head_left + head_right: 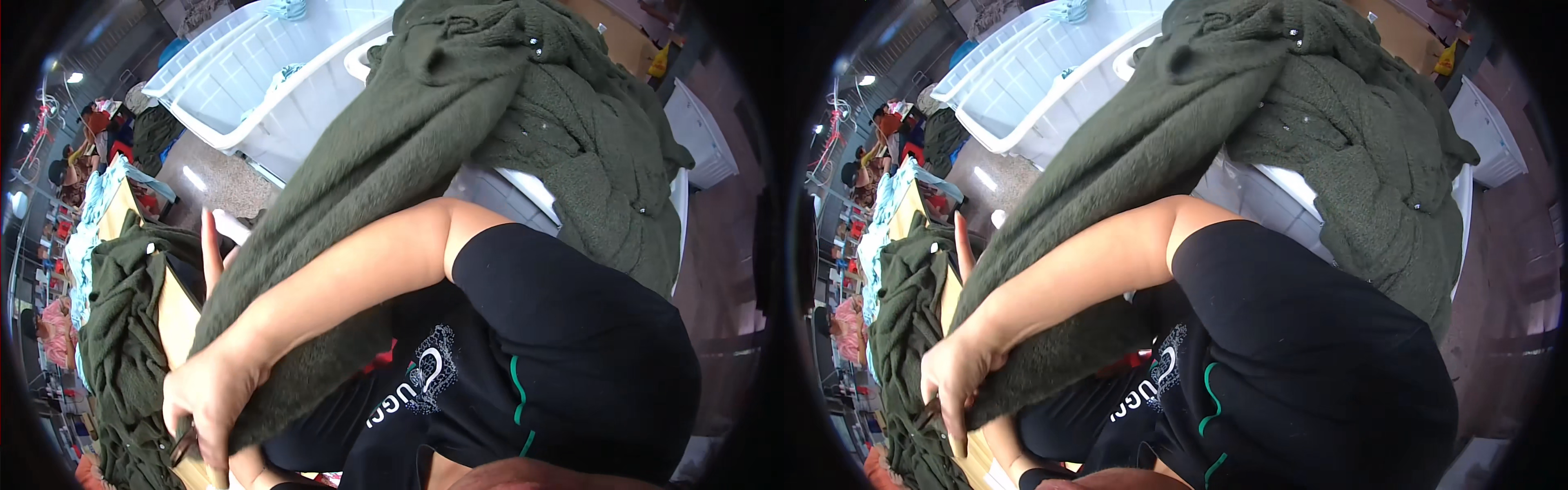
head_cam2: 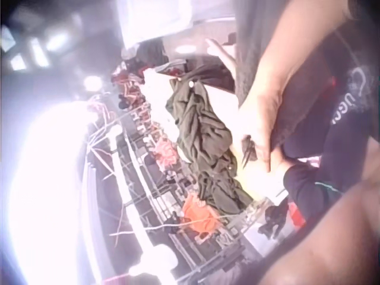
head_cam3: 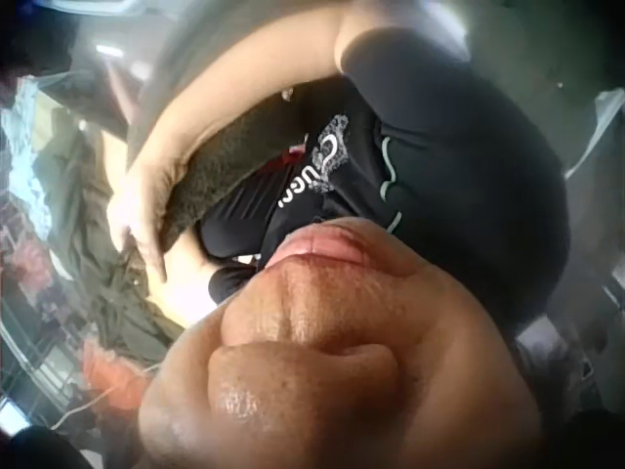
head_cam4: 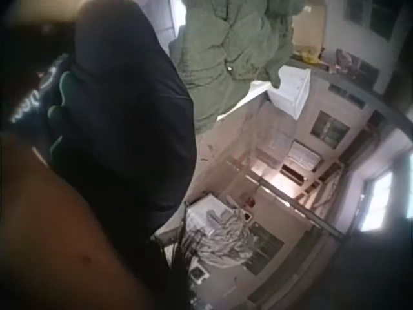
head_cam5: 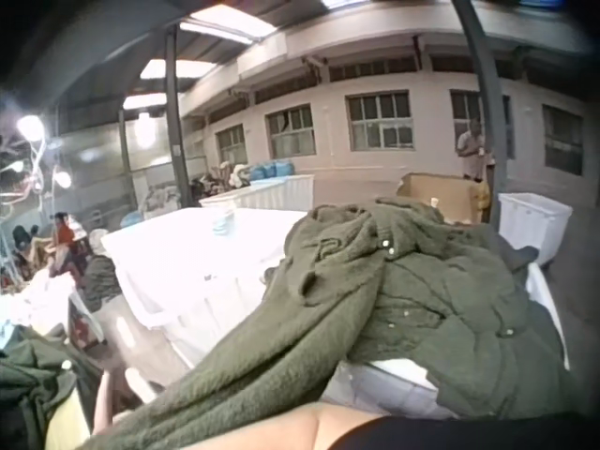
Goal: The person writes in a notebook with a pen and trims loose threads around buttons on green knitted garments using thread snips.
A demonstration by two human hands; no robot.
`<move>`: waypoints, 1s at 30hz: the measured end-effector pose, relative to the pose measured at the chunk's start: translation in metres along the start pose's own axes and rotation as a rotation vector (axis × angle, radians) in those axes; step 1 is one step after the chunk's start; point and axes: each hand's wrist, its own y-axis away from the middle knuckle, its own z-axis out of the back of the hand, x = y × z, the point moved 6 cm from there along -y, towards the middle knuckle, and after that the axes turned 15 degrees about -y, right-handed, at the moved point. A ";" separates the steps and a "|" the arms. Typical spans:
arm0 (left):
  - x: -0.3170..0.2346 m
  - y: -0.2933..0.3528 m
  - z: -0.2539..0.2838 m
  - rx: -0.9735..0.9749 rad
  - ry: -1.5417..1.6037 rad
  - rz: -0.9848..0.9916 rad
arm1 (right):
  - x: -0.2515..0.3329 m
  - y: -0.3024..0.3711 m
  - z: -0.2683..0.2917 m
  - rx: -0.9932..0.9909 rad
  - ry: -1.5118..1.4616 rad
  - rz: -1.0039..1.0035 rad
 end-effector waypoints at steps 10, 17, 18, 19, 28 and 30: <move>0.001 0.164 0.137 -0.600 -0.369 0.042 | 0.055 0.047 0.049 -0.223 0.190 0.147; 0.049 0.269 0.339 -0.943 -0.474 0.124 | 0.094 0.170 0.117 -0.562 0.253 0.350; 0.068 0.343 0.434 -1.078 -0.218 0.187 | 0.089 0.178 0.127 -0.551 0.213 0.359; 0.085 0.320 0.414 -1.179 0.132 0.210 | 0.090 0.197 0.142 -0.622 0.222 0.364; 0.254 0.457 0.372 -1.579 0.547 0.995 | 0.087 0.235 0.169 -0.793 0.416 0.249; 0.215 0.376 0.328 -1.345 0.650 0.868 | 0.106 0.216 0.158 -0.792 0.617 0.137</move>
